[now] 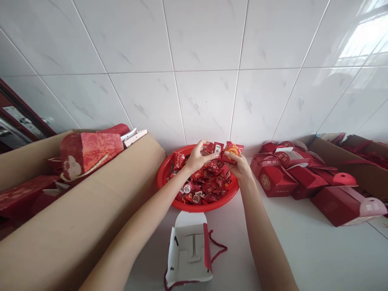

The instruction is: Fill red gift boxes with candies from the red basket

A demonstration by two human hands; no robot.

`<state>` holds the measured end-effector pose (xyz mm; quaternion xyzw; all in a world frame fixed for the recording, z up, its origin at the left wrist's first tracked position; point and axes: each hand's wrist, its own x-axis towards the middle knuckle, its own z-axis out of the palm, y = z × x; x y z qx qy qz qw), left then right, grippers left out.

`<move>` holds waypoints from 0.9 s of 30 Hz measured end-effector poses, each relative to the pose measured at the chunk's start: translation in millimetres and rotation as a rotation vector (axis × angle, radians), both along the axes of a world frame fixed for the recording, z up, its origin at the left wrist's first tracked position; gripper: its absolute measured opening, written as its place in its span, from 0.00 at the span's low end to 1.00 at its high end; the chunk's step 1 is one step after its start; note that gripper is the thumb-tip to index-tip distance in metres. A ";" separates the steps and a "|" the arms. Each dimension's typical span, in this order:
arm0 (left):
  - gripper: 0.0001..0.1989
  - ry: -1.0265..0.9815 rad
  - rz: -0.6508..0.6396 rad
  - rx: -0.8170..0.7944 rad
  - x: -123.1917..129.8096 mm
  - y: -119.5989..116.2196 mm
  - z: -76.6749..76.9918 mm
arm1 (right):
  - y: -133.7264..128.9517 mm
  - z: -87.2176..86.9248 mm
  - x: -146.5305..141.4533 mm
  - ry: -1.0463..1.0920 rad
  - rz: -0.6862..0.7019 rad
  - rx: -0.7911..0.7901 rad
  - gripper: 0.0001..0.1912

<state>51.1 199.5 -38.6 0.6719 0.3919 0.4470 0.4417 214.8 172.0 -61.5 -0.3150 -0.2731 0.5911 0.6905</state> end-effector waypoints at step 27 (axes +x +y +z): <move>0.18 0.341 -0.341 -0.130 -14.3 7.4 -4.4 | 0.3 -2.2 5.0 0.034 0.005 -0.023 0.10</move>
